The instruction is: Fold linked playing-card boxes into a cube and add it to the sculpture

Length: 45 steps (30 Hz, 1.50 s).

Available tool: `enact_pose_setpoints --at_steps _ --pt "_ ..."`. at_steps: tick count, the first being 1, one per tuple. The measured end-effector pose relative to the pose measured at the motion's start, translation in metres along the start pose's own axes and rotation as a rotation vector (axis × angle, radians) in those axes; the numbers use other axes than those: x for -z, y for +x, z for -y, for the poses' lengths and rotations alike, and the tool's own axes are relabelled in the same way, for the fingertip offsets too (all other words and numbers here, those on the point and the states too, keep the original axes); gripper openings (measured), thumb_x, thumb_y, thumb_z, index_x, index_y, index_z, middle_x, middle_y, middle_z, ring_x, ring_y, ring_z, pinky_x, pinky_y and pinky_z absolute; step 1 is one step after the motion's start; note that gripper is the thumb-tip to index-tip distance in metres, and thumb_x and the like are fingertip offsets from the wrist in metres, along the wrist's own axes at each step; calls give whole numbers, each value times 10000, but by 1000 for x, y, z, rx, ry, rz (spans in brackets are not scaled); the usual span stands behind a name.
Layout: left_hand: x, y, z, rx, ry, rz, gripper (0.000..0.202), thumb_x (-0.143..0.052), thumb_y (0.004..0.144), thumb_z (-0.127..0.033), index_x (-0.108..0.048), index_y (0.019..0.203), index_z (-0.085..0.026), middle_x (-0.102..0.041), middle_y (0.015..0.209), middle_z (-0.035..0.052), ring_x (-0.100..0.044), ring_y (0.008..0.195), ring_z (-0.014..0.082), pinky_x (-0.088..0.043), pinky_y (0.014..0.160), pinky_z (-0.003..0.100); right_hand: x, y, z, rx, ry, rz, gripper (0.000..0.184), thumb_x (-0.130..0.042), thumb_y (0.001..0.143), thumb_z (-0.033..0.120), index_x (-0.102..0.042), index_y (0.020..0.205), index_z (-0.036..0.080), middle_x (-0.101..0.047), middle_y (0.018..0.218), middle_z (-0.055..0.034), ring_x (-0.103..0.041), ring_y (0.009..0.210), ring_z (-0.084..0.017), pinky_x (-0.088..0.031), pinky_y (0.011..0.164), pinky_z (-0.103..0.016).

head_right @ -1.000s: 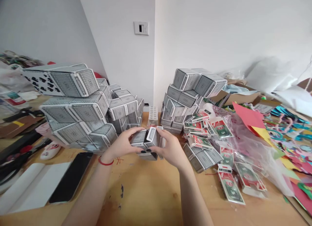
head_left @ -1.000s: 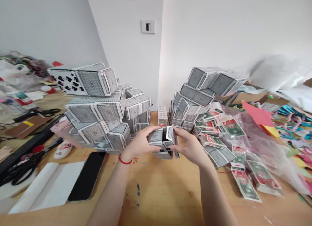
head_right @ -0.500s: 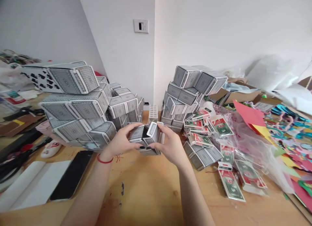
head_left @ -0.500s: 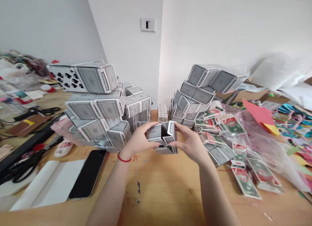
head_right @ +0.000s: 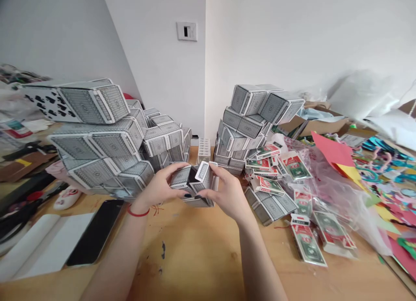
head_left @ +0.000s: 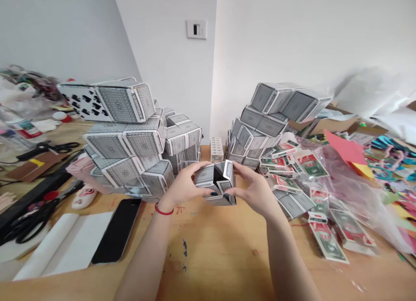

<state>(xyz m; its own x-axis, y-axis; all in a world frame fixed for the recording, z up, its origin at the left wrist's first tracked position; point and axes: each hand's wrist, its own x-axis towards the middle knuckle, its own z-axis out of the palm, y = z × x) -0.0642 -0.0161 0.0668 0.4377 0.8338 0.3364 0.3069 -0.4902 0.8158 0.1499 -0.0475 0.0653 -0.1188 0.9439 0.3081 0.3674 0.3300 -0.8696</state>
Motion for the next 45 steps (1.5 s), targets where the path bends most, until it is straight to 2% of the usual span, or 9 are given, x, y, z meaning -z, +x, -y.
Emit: enact_pose_setpoints --at_steps 8,15,20,26,31,45 --pt "1 0 0 -2 -21 9 673 -777 588 -276 -512 1199 -184 -570 1213 87 -538 1119 243 -434 972 377 -2 0 -1 -22 15 -22 732 -795 584 315 -524 1258 226 -577 1261 -77 -526 1167 -264 -373 1041 -424" --pt "1 0 0 12 -56 25 693 -778 590 -284 -502 1218 -187 -564 1229 104 -531 1130 264 -415 989 430 -2 0 3 -31 7 -11 724 -797 581 317 -533 1248 218 -578 1260 -80 -523 1169 -266 -360 1047 -435" --pt "1 0 2 15 -69 28 698 -778 592 -282 -498 1226 -191 -561 1238 106 -535 1134 258 -426 984 418 -1 1 3 -25 17 16 701 -786 602 314 -531 1250 226 -590 1241 -82 -546 1140 -260 -387 1024 -430" --pt "1 0 0 -4 -44 32 691 -779 590 -262 -505 1221 -199 -567 1238 90 -537 1133 239 -432 981 383 -2 0 9 -17 -14 2 695 -794 588 308 -548 1232 215 -593 1238 -82 -526 1166 -265 -364 1042 -428" --pt "2 0 0 3 -6 17 676 -784 579 -256 -522 1199 -198 -575 1218 92 -543 1121 246 -432 977 394 -4 0 14 -15 -71 7 711 -795 587 300 -541 1241 187 -586 1247 -87 -513 1180 -259 -357 1048 -404" --pt "1 0 -1 37 -41 35 683 -773 569 -211 -515 1201 -200 -575 1217 91 -536 1127 261 -422 983 427 -1 -3 16 49 -136 55 662 -774 601 247 -556 1226 253 -619 1200 -51 -553 1131 -267 -389 1016 -415"
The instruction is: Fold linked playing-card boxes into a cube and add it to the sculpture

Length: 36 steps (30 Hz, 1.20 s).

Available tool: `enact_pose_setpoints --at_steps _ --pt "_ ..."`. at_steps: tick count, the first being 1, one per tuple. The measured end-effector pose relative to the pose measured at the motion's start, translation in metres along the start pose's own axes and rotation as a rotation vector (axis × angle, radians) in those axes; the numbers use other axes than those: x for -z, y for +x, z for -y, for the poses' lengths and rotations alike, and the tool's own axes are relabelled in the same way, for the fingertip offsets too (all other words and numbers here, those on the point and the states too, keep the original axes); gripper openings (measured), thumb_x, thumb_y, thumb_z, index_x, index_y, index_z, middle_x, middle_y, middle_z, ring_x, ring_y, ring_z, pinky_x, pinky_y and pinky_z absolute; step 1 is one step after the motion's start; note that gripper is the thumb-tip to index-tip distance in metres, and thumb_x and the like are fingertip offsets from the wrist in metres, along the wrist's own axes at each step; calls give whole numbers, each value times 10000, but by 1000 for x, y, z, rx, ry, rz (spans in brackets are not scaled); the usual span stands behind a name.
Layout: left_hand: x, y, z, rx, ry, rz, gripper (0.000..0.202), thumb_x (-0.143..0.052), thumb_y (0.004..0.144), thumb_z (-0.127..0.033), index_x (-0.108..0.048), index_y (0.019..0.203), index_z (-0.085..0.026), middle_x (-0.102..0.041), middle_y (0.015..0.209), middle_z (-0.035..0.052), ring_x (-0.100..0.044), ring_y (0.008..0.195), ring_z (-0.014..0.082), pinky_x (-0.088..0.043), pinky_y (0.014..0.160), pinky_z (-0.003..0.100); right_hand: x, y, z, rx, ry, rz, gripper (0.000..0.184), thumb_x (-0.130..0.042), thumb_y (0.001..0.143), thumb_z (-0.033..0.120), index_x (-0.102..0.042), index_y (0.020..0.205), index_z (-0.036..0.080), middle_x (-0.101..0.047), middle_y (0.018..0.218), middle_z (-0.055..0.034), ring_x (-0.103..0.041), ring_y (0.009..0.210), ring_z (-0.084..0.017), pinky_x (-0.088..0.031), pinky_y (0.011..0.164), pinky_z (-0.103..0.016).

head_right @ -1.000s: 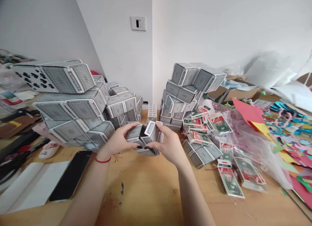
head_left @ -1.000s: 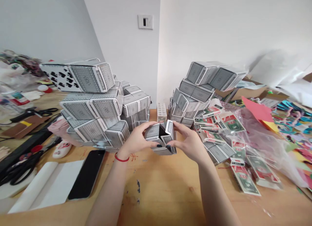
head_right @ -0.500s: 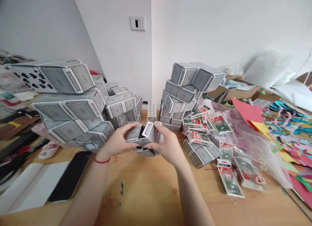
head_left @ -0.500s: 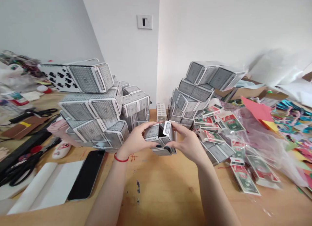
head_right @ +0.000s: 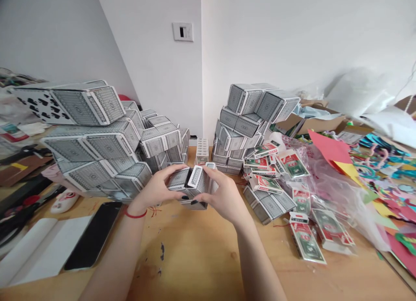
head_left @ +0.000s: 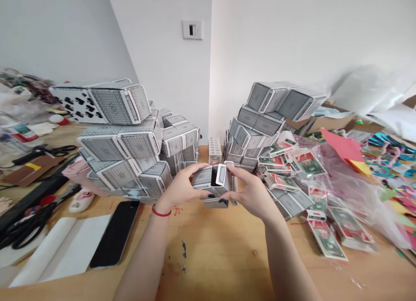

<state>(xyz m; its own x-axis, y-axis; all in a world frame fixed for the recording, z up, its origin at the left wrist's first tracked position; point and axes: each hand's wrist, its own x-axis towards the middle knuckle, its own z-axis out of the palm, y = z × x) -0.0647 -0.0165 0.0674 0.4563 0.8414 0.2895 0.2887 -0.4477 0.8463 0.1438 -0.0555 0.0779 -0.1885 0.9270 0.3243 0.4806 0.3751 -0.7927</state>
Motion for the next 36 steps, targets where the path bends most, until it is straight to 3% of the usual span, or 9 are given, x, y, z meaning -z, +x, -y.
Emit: enact_pose_setpoints --at_steps 7,20,27,36 --pt "0 0 -1 -19 57 -1 683 -776 571 -221 -515 1202 -199 -577 1214 89 -537 1122 257 -429 974 412 -3 0 2 3 -26 -20 642 -768 618 273 -556 1223 250 -620 1193 -46 -561 1118 -255 -432 971 -369" --pt "1 -3 -7 -56 241 -67 679 -784 572 -322 -515 1188 -226 -566 1228 74 -530 1130 261 -426 977 408 -4 -1 0 -13 -54 -42 688 -798 566 303 -562 1210 253 -643 1165 -52 -565 1118 -278 -419 983 -406" --pt "3 -10 -21 -82 369 -87 675 -761 616 -349 -474 1215 -233 -539 1255 64 -503 1160 248 -389 1016 389 -4 -3 3 60 -79 -57 713 -801 580 305 -529 1235 241 -613 1214 -58 -540 1156 -276 -382 1026 -414" --pt "4 -17 -34 -157 439 -87 633 -725 670 -355 -445 1228 -248 -538 1242 61 -498 1160 243 -390 1019 384 -1 -7 5 109 -172 -102 714 -784 609 294 -502 1264 268 -605 1227 -48 -549 1147 -284 -446 972 -407"
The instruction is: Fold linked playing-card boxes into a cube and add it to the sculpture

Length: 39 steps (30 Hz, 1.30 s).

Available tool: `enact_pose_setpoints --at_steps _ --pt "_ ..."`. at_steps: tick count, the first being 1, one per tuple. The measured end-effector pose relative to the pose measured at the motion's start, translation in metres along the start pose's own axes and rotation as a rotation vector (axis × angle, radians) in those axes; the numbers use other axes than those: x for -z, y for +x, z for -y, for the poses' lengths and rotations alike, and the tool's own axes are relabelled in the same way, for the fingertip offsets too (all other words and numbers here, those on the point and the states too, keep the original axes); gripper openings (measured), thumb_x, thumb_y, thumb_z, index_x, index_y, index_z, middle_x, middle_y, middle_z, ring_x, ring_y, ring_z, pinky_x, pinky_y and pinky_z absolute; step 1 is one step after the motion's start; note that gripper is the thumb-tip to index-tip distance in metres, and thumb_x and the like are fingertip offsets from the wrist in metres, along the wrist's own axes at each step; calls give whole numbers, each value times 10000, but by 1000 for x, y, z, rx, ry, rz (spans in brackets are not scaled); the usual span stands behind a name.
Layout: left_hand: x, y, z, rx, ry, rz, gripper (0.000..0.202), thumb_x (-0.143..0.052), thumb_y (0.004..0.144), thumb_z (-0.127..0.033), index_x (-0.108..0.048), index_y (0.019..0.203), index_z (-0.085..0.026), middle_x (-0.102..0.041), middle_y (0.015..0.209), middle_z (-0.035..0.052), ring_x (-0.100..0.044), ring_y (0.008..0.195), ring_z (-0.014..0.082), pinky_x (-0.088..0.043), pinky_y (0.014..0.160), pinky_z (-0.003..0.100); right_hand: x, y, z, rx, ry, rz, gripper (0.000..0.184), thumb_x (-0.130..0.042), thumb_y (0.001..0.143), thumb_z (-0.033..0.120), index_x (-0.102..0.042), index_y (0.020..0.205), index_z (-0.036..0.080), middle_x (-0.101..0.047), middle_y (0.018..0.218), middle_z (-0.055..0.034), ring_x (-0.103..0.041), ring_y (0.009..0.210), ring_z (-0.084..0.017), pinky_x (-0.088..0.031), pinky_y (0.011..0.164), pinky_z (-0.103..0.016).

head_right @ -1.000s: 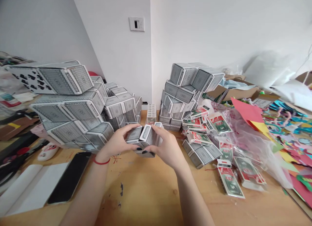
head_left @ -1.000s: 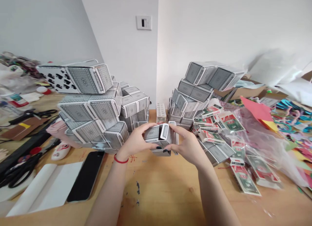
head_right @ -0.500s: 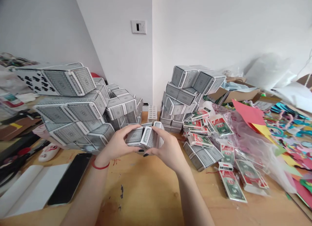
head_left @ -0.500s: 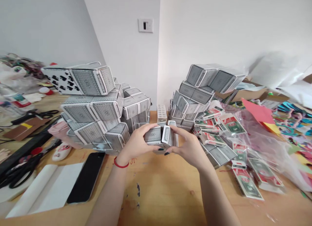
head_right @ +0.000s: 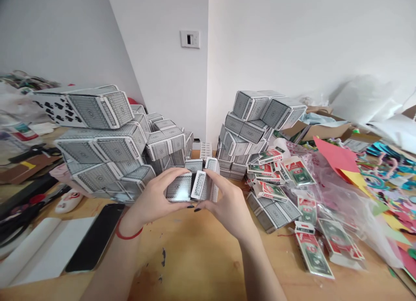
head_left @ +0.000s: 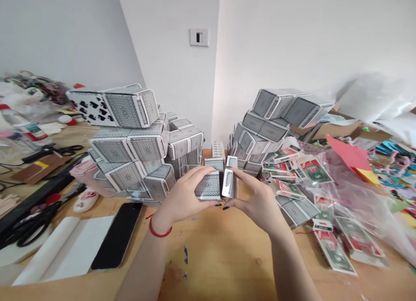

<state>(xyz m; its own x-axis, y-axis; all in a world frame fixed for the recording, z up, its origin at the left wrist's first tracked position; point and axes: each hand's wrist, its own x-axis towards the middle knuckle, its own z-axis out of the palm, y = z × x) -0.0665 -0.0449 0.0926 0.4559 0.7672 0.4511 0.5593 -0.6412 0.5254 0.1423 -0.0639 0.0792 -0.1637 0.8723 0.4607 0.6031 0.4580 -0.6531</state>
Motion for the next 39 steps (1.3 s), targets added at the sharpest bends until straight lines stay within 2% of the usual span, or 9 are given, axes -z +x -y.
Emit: enact_pose_setpoints --at_steps 9,33,39 --pt "6 -4 -8 -73 87 -83 579 -684 721 -300 -421 1234 -242 -540 1229 60 -501 1156 225 -413 1012 391 -1 1 0 68 32 26 691 -763 636 334 -483 1262 247 -615 1204 -63 -566 1123 -270 -446 974 -414" --pt "8 -6 -12 -94 136 -96 586 -684 722 -323 -411 1233 -235 -537 1231 67 -497 1157 228 -416 1010 398 -2 0 -3 88 64 -1 671 -757 647 348 -479 1247 240 -612 1201 -79 -564 1122 -271 -440 979 -429" --pt "7 -6 -11 -83 126 -102 589 -691 717 -317 -412 1230 -242 -540 1230 62 -504 1153 227 -421 1008 394 -2 -1 -2 122 19 -5 658 -745 669 336 -464 1257 248 -602 1220 -68 -556 1137 -256 -459 965 -392"
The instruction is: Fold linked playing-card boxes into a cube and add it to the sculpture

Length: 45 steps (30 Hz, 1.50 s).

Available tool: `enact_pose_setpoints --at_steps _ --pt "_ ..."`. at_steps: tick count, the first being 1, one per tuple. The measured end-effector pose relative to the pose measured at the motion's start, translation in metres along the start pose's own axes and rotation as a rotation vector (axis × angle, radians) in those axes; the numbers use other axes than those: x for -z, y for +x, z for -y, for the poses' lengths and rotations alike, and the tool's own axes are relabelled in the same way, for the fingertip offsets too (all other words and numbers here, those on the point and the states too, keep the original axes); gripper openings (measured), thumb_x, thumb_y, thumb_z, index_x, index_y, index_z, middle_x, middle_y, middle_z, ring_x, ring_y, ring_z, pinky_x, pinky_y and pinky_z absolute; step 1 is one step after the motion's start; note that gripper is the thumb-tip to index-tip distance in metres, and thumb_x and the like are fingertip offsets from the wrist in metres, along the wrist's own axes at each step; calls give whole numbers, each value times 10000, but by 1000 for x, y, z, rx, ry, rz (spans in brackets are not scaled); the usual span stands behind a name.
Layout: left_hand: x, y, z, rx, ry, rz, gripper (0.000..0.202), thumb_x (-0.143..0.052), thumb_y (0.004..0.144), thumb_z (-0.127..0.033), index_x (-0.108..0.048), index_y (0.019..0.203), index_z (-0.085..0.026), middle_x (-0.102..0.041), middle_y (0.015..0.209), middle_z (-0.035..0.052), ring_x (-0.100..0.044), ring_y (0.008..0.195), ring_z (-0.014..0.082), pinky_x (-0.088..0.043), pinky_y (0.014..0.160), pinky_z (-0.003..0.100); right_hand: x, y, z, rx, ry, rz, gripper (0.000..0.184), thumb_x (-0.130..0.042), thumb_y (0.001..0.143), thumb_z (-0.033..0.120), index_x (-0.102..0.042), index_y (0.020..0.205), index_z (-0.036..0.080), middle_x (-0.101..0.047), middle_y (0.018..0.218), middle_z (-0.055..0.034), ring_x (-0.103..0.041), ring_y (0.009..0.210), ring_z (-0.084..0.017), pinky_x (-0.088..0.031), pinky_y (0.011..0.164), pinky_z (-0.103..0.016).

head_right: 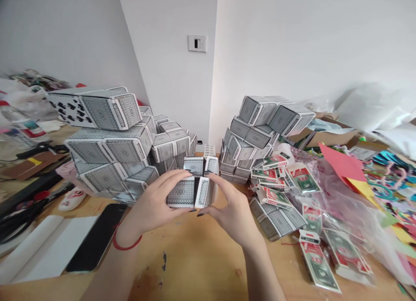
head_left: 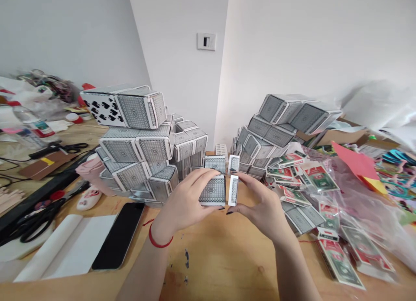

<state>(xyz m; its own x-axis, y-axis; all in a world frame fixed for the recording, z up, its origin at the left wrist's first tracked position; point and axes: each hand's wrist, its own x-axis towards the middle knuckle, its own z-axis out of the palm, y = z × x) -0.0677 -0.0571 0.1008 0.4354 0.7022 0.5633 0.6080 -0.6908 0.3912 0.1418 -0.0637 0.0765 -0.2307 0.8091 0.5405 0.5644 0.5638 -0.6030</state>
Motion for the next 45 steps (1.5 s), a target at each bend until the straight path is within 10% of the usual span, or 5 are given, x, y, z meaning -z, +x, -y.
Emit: enact_pose_setpoints --at_steps 25,38,45 --pt "-13 5 13 -309 -52 -245 522 -591 734 -79 -420 1207 -219 -517 1197 112 -420 1247 289 -421 994 544 -9 2 1 409 -160 -215 594 -553 768 38 -362 1284 261 -575 1232 -116 -518 1189 -249 -507 922 -441" --pt "-12 5 12 -246 -135 -177 519 -591 730 -93 -436 1211 -211 -529 1206 111 -422 1241 288 -381 1024 524 -6 2 2 331 -113 -114 606 -556 768 78 -365 1317 249 -539 1285 -117 -503 1205 -244 -465 975 -423" --pt "-2 5 11 -73 -368 -77 524 -690 695 -282 -500 1178 -212 -530 1169 121 -521 1092 278 -439 936 445 -5 2 3 180 5 4 726 -675 752 340 -324 1381 248 -514 1322 -107 -503 1202 -267 -450 988 -418"
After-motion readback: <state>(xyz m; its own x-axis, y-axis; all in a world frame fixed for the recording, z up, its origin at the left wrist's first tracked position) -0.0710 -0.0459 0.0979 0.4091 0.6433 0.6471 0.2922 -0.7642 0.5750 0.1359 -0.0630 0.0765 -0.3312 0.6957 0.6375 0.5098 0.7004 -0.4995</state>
